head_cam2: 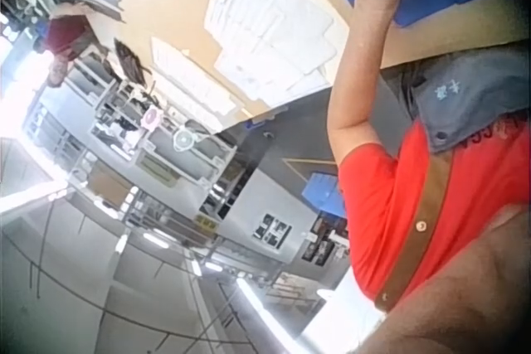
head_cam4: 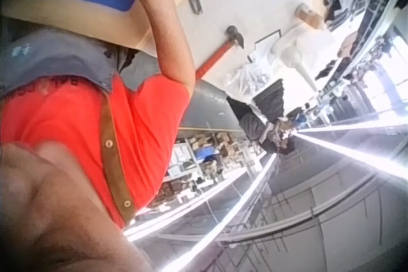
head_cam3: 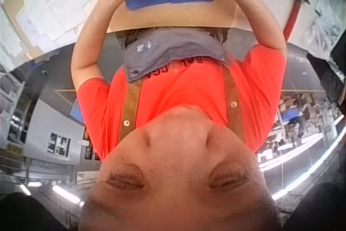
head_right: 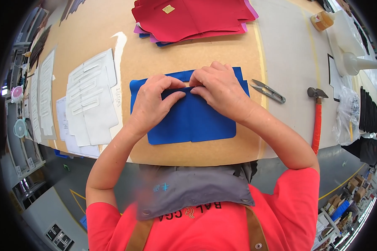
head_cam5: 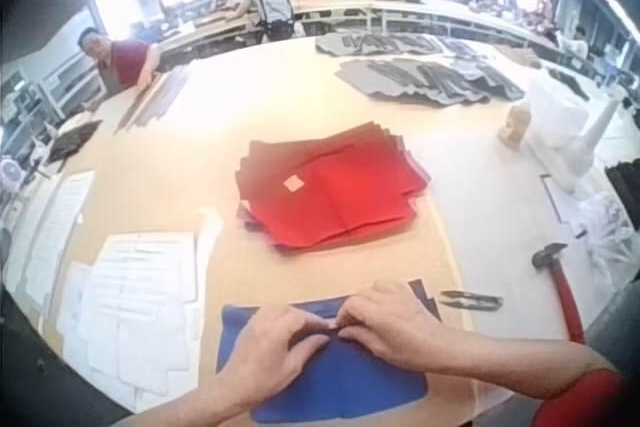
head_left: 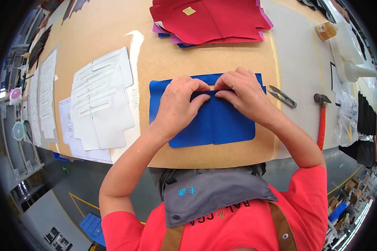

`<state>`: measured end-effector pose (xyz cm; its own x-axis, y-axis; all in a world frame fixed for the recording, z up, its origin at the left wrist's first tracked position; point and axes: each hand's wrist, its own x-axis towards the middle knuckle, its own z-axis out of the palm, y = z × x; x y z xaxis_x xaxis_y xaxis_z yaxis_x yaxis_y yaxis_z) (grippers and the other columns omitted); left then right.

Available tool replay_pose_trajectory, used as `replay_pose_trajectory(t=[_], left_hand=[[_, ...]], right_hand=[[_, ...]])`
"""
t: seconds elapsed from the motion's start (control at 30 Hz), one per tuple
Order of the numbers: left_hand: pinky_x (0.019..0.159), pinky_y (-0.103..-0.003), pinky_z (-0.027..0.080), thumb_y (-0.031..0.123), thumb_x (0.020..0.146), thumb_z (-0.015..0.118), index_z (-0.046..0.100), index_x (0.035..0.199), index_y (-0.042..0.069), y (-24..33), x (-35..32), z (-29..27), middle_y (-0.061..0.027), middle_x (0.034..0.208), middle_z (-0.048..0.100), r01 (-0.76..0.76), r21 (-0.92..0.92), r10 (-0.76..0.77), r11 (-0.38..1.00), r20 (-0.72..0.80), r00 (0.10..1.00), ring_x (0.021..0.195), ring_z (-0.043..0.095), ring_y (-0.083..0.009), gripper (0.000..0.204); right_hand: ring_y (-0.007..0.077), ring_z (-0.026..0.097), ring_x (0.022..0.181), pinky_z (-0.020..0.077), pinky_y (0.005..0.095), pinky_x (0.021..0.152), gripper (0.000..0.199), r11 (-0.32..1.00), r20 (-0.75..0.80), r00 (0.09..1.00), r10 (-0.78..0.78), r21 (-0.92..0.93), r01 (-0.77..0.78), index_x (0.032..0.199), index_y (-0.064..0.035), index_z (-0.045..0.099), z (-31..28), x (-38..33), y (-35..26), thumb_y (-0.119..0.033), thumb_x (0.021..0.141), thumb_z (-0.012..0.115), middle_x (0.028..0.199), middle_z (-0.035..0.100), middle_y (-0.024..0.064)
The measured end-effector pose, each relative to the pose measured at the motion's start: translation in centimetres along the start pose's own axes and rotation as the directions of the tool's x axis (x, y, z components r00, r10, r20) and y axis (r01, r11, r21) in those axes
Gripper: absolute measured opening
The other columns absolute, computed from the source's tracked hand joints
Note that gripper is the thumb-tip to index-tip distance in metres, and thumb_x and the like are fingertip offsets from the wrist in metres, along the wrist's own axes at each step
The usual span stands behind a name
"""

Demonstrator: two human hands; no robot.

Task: Assembling a leather component by aligning a fabric liner and using a hammer to secure edges.

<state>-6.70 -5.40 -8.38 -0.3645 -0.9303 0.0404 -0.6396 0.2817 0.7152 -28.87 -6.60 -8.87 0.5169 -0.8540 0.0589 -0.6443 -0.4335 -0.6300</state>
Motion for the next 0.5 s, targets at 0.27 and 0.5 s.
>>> replay_pose_trajectory(t=[0.27,0.5], left_hand=[[0.083,-0.038,0.05,0.009,0.086,0.075,0.076,0.09,0.005,0.0,0.0,1.9,-0.0079,0.089,0.071,0.048,-0.019,-0.05,0.999,-0.077,0.996,0.093,0.063,-0.0266,0.006],[0.085,-0.04,0.048,0.009,0.084,0.076,0.077,0.092,0.007,-0.3,0.0,1.6,-0.0077,0.089,0.07,0.06,-0.09,-0.071,0.994,-0.121,0.99,0.095,0.062,-0.0289,0.008]], right_hand=[[0.0251,0.058,0.089,0.0401,0.0398,0.087,0.006,0.999,-0.039,0.999,0.001,0.052,0.001,0.089,-0.0108,0.071,0.6,0.2,-0.1,-0.017,0.088,0.072,0.085,0.067,0.0035],[0.0258,0.057,0.097,0.0386,0.0405,0.092,0.008,0.999,0.007,0.999,-0.041,-0.031,0.041,0.093,-0.0104,0.071,-0.3,0.3,-0.1,-0.018,0.089,0.072,0.095,0.066,0.0037]])
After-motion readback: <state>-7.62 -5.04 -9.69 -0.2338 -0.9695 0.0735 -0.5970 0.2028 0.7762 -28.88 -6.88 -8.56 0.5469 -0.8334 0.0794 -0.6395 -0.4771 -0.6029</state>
